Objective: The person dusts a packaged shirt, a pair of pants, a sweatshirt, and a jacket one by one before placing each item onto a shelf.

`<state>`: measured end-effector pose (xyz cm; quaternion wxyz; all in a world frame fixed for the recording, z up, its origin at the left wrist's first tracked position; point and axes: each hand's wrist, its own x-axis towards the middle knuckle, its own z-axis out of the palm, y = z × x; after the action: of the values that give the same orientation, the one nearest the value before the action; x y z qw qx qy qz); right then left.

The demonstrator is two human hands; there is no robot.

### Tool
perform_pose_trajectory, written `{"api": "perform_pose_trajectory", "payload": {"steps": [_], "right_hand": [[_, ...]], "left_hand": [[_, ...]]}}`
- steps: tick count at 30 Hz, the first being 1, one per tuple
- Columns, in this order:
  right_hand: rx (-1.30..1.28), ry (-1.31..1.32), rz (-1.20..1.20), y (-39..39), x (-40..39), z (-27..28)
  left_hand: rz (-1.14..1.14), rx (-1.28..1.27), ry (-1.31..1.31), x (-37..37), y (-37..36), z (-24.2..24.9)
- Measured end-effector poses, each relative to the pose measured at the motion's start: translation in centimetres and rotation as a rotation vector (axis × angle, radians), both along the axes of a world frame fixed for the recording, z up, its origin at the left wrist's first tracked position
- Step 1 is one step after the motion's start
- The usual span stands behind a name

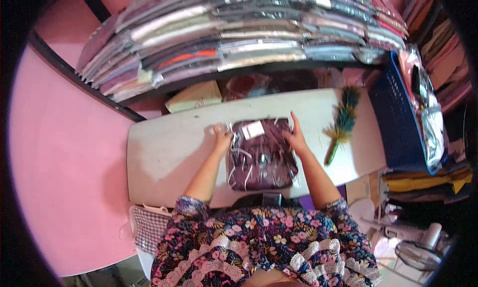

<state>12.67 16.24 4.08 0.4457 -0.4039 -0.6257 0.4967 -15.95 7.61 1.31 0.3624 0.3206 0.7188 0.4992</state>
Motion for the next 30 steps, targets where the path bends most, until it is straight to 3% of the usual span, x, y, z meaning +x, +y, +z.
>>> {"api": "perform_pose_trajectory", "payload": {"steps": [3,4,5,6,9,10,12,15,18,20,21,23,24,26,28,29,30], "right_hand": [[0.072,-0.116,0.034,-0.8,0.4,2.2],[0.032,-0.164,0.085,-0.3,0.9,1.8],[0.015,-0.327,0.116,-0.2,1.2,2.1],[-0.002,-0.491,0.143,-0.1,1.4,2.5],[0.084,-0.522,0.114,-0.4,1.4,2.1],[0.1,-0.521,0.123,-0.5,1.4,2.5],[0.396,-0.725,0.128,-0.7,1.5,3.5],[0.496,-0.719,0.139,-1.1,1.6,5.7],[0.407,-0.661,0.162,-2.8,1.6,11.6],[-0.058,-0.475,0.316,-3.4,1.3,16.5],[-0.119,-0.395,0.331,-4.0,1.1,19.3],[0.04,-0.202,0.39,-3.4,0.6,21.8],[0.15,-0.256,0.445,-3.3,0.5,24.5],[0.443,-0.138,0.441,-2.8,-0.5,28.1],[0.68,-0.229,0.409,-3.2,-1.6,34.0],[0.959,-0.254,0.341,-3.1,-2.4,36.1],[1.081,-0.288,0.292,-3.3,-3.3,38.4]], "left_hand": [[-0.151,0.195,0.047,0.3,0.2,-1.3],[-0.244,0.065,0.167,-1.4,0.4,-3.1],[-0.308,0.156,0.287,0.4,-0.5,0.5],[-0.322,0.067,0.246,1.1,-1.0,2.8],[-0.292,0.126,0.199,1.2,-1.1,3.7],[-0.304,0.033,0.181,1.4,-1.4,4.8],[-0.299,-0.048,0.163,1.5,-1.8,6.4],[-0.342,-0.084,0.358,1.4,-3.3,9.0],[-0.303,0.047,0.328,0.7,-5.4,10.8],[-0.314,0.033,0.289,0.7,-7.1,15.7],[-0.313,0.038,0.187,0.4,-7.8,17.5],[-0.29,0.063,0.042,-0.3,-9.0,22.4],[-0.269,0.087,0.0,-0.7,-9.4,25.4],[-0.277,0.281,0.095,-1.2,-10.2,31.6],[-0.15,0.462,0.206,-1.4,-10.0,36.9],[-0.139,0.616,0.414,-2.2,-9.7,38.9],[-0.128,0.767,0.624,-2.8,-9.4,40.9]]}}
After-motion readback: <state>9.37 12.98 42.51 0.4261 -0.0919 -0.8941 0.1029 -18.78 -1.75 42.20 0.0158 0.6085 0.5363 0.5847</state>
